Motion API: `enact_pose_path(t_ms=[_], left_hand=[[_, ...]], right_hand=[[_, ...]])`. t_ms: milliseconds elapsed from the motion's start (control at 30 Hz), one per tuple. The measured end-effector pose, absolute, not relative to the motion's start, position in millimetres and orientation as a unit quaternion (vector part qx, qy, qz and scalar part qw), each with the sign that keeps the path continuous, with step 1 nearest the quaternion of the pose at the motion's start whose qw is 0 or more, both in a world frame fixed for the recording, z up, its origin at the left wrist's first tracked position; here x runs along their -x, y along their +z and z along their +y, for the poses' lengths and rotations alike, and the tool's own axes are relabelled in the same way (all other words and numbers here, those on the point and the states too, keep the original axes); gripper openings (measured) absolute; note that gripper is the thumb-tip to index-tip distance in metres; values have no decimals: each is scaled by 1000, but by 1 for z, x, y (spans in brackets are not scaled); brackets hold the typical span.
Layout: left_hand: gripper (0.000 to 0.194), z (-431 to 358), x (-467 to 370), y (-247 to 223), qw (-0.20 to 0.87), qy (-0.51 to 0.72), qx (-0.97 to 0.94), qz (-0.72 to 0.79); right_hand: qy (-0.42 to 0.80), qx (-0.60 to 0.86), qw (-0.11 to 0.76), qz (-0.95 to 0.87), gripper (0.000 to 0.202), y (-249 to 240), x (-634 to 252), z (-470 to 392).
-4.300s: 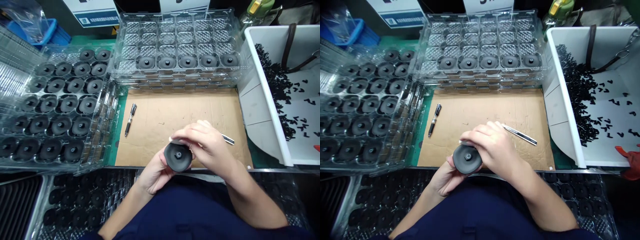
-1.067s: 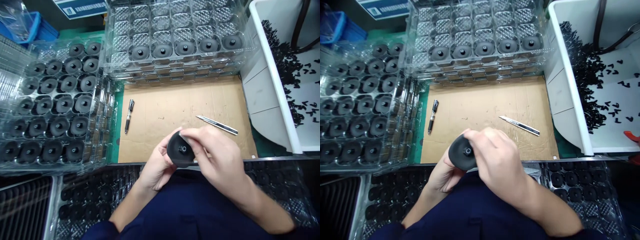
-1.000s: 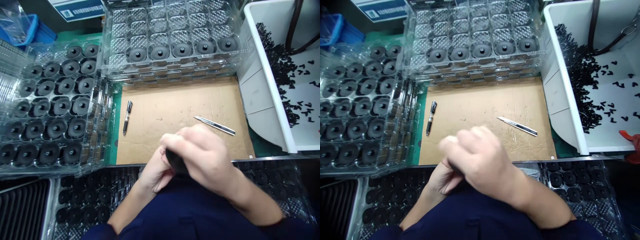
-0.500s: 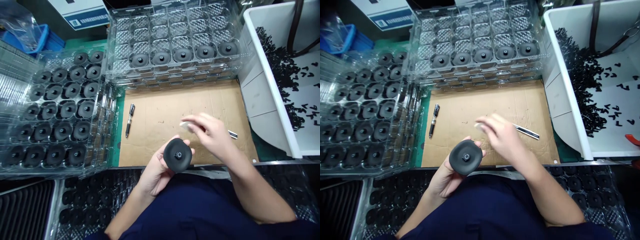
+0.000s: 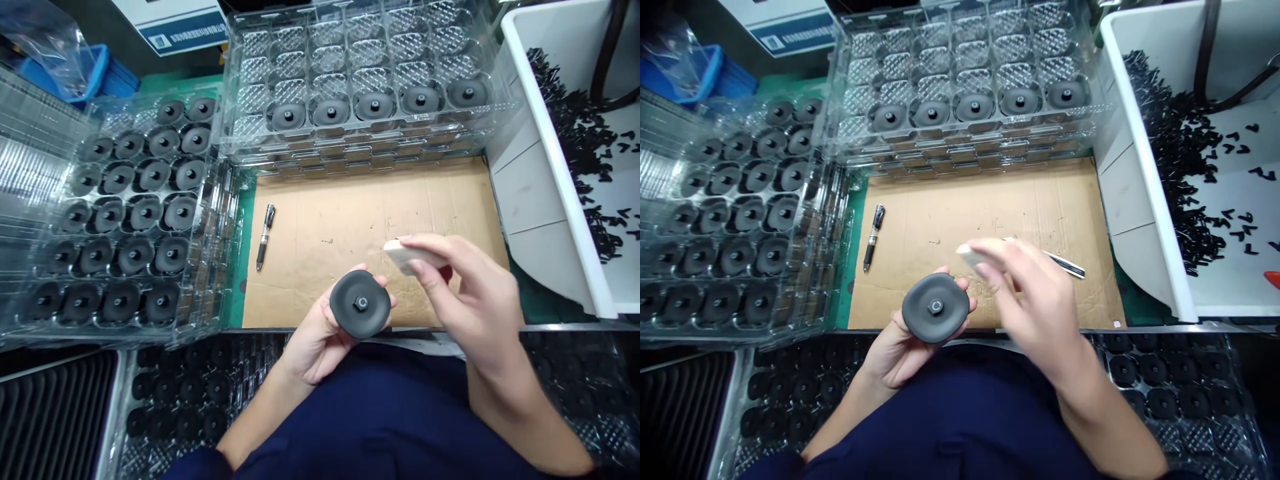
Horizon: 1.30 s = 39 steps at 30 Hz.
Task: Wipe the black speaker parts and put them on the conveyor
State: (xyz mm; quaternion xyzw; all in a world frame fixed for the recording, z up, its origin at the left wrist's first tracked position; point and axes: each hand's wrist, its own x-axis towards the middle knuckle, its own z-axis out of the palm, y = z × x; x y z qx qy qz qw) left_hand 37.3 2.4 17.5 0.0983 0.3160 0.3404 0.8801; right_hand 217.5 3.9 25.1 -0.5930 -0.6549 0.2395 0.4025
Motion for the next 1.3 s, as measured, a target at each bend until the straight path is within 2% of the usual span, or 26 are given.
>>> enact_pose_path(t_ms=[100,200,267,400,533,600,700,767,933,1033,1133,1233,1300], left_hand=[[29,0,-35,10,865,352,-107,342],[33,-2,-33,4,844,378,-104,366],[35,-2,-32,5,827,401,-102,380],[26,1,-31,11,813,420,-116,387],[51,1,-24,14,808,418,-134,394],[58,0,-23,15,817,406,-148,383],[41,-4,-27,12,820,401,-161,376],[30,-4,-28,10,813,404,-166,385],[47,2,-24,9,805,411,-167,393],[47,2,-30,12,787,437,-188,394],[56,-1,-39,18,747,496,-234,376],[58,-3,-43,24,715,547,-253,354],[54,-3,-45,29,733,538,-244,336]], right_hand=[[228,495,403,-735,31,46,-205,6],[267,519,303,-753,25,45,-194,8],[257,522,280,-764,24,42,-187,12],[228,454,392,-767,26,37,-183,17],[269,534,337,-727,22,39,-204,8],[269,562,342,-703,23,44,-211,0],[250,548,423,-678,30,50,-202,-6],[237,518,447,-690,30,50,-191,-4],[289,540,315,-725,22,44,-186,6],[242,543,394,-701,24,42,-181,1],[195,557,467,-659,31,39,-168,-16],[213,532,464,-675,35,44,-160,-32],[224,497,459,-702,30,53,-161,-32]])
